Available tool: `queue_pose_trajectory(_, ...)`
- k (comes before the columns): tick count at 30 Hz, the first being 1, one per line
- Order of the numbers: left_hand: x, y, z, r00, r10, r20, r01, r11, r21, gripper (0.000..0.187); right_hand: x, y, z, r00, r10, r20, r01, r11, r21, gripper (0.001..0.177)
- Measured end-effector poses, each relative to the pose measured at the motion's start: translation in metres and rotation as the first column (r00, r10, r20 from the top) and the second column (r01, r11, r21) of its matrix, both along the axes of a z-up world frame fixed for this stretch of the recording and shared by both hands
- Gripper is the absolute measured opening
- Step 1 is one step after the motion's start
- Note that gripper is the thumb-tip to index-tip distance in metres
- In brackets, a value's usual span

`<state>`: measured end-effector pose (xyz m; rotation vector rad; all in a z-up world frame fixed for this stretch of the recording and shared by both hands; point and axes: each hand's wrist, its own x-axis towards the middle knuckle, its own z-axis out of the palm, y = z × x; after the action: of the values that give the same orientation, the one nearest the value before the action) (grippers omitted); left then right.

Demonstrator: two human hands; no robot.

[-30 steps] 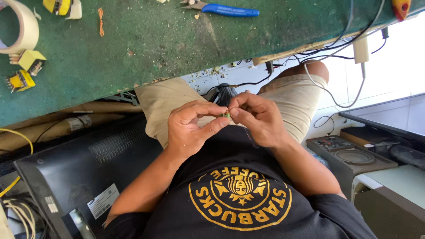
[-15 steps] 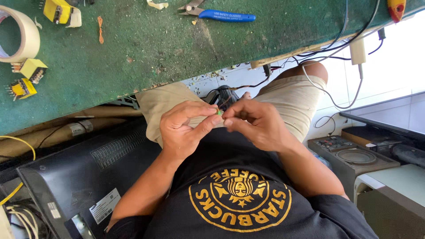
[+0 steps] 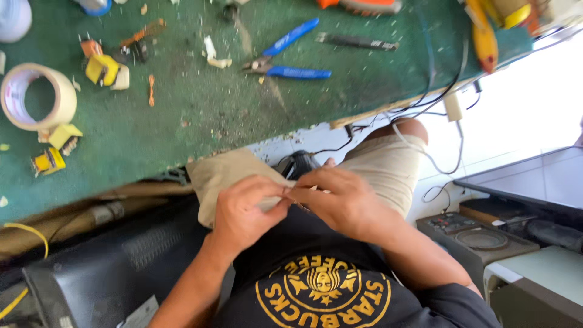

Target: The person holds a small green component and twists a copper wire around it. They then use a soldering iron to apply heat and solder the wire to the component. Finally, they use pliers to cut the excess wire.

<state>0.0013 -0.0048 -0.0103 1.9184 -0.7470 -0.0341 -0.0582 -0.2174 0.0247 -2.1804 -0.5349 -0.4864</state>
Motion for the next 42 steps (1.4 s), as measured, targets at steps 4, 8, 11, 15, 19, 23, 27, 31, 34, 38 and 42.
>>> queue_pose_trajectory(4,0.004,0.001,0.010,0.999,-0.025,0.023,0.024,0.999,0.037,0.015,0.001,-0.011,-0.015,0.998,0.040,0.043,-0.037,0.997,-0.072,0.024)
queue_pose_trajectory(8,0.004,0.009,0.014,0.982,-0.132,-0.137,0.138,0.990,0.036,0.016,0.003,-0.011,-0.013,0.969,0.196,-0.151,-0.193,0.981,0.034,0.013)
queue_pose_trajectory(11,0.008,0.011,0.018,0.973,-0.149,-0.177,0.149,0.989,-0.013,0.015,-0.001,-0.011,-0.021,0.888,0.331,-0.319,-0.174,0.884,0.434,0.008)
queue_pose_trajectory(15,0.011,0.007,0.019,0.981,-0.191,-0.043,0.191,0.982,-0.016,0.024,-0.001,-0.015,-0.017,0.754,0.457,-0.471,-0.217,0.851,0.478,0.020)
queue_pose_trajectory(19,0.013,0.009,0.010,0.972,-0.185,-0.141,0.198,0.977,0.080,0.021,0.000,-0.016,-0.012,0.848,0.332,-0.413,-0.228,0.932,0.281,0.016)
queue_pose_trajectory(23,0.008,0.004,0.025,0.953,-0.250,-0.169,0.229,0.964,-0.134,0.015,-0.005,-0.019,-0.027,0.727,0.649,-0.225,-0.282,0.580,0.764,0.028)
queue_pose_trajectory(27,0.008,-0.001,0.045,0.955,-0.297,0.020,0.297,0.948,-0.115,0.015,-0.005,-0.024,-0.036,0.774,0.615,-0.151,-0.303,0.569,0.765,0.030)
queue_pose_trajectory(31,0.012,0.009,0.024,0.923,-0.306,-0.233,0.305,0.951,-0.039,0.021,-0.004,-0.030,-0.027,0.772,0.489,-0.406,-0.189,0.787,0.588,0.022)
queue_pose_trajectory(34,0.014,0.009,0.019,0.958,-0.248,-0.143,0.267,0.954,0.133,0.018,-0.001,-0.030,-0.037,0.818,0.319,-0.479,-0.118,0.907,0.403,0.018)
queue_pose_trajectory(38,0.012,0.011,0.030,0.938,-0.215,-0.273,0.212,0.976,-0.041,0.006,0.006,-0.019,-0.036,0.775,0.632,0.002,-0.465,0.567,0.680,0.015)
queue_pose_trajectory(42,0.020,0.016,0.022,0.965,-0.131,-0.226,0.100,0.985,-0.142,0.010,0.019,-0.044,-0.045,0.500,0.838,0.219,-0.616,0.166,0.770,0.012)
